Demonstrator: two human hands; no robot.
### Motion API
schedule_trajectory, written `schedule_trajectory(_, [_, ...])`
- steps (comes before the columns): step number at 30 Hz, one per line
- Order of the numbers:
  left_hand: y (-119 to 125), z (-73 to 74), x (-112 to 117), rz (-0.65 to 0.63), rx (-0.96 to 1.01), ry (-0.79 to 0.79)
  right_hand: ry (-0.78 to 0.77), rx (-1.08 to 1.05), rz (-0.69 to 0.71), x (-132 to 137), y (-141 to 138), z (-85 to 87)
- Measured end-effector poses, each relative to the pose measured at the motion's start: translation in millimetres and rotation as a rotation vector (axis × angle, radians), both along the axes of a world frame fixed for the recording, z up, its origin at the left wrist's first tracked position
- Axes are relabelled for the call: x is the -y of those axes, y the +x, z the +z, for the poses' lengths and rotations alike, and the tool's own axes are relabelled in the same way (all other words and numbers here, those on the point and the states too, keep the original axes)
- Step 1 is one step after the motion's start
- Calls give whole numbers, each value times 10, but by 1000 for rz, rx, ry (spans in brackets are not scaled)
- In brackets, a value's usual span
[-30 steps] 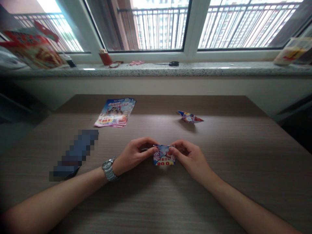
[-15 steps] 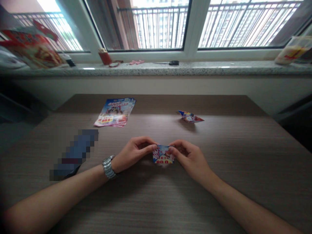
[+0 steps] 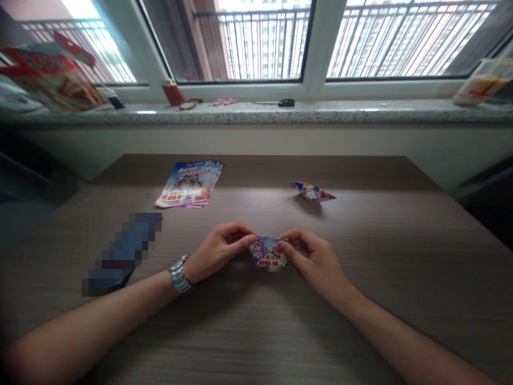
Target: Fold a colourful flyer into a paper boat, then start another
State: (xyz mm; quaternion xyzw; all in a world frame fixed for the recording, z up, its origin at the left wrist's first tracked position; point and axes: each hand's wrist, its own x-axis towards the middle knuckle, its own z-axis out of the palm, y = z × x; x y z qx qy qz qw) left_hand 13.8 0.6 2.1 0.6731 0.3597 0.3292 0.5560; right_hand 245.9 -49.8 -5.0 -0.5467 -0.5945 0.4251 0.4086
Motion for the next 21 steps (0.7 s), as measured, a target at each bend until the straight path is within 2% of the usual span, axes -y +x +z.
schedule_trajectory(21, [3, 16, 21, 38, -60, 55, 10, 34, 37, 24, -17, 28])
